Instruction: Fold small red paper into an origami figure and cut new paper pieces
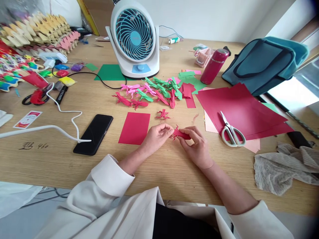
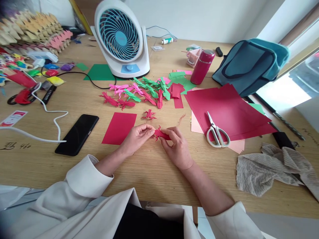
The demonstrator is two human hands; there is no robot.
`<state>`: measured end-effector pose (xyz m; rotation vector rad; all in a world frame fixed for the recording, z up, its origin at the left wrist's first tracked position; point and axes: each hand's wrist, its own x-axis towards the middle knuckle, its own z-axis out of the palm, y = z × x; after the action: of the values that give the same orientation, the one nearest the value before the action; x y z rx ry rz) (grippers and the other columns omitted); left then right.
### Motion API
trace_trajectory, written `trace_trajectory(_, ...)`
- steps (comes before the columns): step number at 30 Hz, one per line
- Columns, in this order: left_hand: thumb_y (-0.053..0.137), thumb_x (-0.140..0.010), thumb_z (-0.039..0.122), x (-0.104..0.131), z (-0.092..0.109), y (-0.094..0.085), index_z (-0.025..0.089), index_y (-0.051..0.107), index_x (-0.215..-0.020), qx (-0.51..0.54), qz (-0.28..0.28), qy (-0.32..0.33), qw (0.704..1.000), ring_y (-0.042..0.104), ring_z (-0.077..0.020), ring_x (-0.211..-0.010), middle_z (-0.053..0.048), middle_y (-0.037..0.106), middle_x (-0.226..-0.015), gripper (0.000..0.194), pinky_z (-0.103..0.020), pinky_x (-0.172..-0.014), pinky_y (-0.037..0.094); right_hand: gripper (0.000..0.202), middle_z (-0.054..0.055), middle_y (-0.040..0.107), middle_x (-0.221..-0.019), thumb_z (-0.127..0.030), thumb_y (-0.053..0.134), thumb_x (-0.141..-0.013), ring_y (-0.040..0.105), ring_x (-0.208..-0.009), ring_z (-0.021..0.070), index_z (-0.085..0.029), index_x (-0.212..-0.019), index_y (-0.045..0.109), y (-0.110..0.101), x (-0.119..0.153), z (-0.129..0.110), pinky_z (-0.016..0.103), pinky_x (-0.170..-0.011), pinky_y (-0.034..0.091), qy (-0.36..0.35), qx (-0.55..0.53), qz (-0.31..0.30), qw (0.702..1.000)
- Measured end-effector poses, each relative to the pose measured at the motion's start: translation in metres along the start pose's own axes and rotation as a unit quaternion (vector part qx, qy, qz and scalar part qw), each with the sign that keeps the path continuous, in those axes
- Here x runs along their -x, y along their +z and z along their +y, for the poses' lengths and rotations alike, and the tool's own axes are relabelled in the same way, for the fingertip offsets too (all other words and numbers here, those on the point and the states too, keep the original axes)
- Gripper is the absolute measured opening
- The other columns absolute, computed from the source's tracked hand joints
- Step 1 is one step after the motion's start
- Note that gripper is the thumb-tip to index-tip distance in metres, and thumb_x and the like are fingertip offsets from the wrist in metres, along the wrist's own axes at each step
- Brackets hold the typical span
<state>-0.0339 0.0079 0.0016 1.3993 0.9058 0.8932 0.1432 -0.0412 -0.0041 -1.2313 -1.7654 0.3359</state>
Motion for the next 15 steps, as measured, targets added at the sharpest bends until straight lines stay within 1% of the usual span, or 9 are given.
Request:
trace_trajectory(3,0.065,-0.085,0.042,0.0002,0.0005,-0.0003,0.015,0.062,-0.084,-0.009,0.009,0.014,1.0,0.061,-0.013,-0.075,-0.001,0.063,-0.078,0.027,-0.024,-0.073,0.049,0.017,0.006,0.063,-0.099,-0.021,0.061,-0.092,0.065,-0.083,0.0174,-0.024,-0.109,0.065,-0.0003,-0.0001,0.0,0.034,-0.073,0.062,0.004,-0.005,-0.003,1.0)
trace_trajectory(7,0.065,-0.084,0.039,0.0008,0.002,0.0018,0.015,0.062,-0.082,-0.018,0.007,-0.004,1.0,0.059,-0.0123,-0.071,-0.001,0.062,-0.076,0.024,-0.023,-0.07,0.047,0.019,0.007,0.063,-0.1,-0.02,0.061,-0.092,0.066,-0.085,0.018,-0.024,-0.11,0.065,0.0004,0.0003,-0.0015,0.034,-0.074,0.061,-0.009,-0.005,-0.012,1.0)
trace_trajectory(13,0.062,-0.086,0.037,0.002,0.0039,0.003,0.014,0.062,-0.082,-0.001,0.014,-0.02,1.0,0.061,-0.0125,-0.074,-0.001,0.064,-0.078,0.024,-0.023,-0.071,0.047,0.019,0.006,0.063,-0.098,-0.02,0.061,-0.092,0.065,-0.084,0.018,-0.024,-0.109,0.066,0.0014,-0.0001,-0.0019,0.034,-0.073,0.059,-0.011,-0.01,-0.017,1.0)
trace_trajectory(15,0.061,-0.088,0.035,0.0026,0.0052,0.0024,0.015,0.061,-0.085,-0.011,0.021,-0.002,1.0,0.062,-0.013,-0.077,-0.002,0.065,-0.082,0.021,-0.023,-0.072,0.049,0.018,0.006,0.063,-0.098,-0.02,0.062,-0.091,0.065,-0.083,0.0179,-0.023,-0.108,0.066,0.0012,-0.0004,-0.0016,0.034,-0.073,0.059,-0.005,-0.014,-0.013,1.0)
